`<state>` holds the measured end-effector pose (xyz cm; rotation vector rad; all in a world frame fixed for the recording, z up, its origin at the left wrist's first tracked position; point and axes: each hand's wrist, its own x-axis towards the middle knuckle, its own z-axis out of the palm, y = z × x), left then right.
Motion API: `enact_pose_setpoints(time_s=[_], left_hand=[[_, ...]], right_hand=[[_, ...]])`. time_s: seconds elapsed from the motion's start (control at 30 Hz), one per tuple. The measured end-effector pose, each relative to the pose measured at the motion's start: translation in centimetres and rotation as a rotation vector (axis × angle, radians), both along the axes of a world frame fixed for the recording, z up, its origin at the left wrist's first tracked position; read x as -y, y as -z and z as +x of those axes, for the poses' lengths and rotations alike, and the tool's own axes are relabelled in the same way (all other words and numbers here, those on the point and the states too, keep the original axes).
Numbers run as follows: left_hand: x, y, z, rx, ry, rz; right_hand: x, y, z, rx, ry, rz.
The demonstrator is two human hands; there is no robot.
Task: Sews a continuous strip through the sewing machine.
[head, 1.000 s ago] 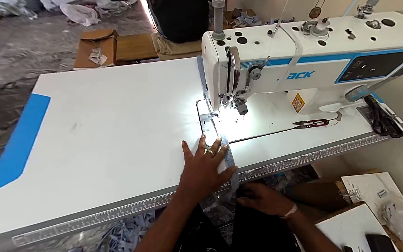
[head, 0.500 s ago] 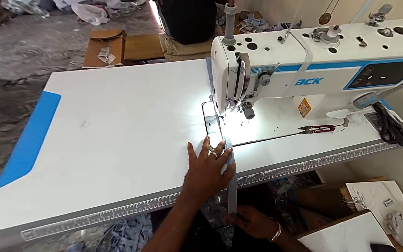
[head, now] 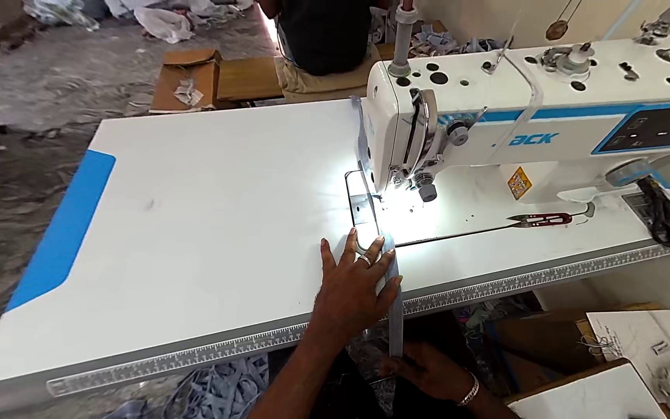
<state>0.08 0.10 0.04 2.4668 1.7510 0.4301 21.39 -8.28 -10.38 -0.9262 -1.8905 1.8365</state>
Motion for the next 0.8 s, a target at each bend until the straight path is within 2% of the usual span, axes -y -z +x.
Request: enact_pose_setpoints(time_s=[0.8], left_hand=[[0.06,0.05,-0.05,0.001,0.004,0.001]], right_hand=[[0.09,0.15,0.03,-0.003,0.006,0.007]])
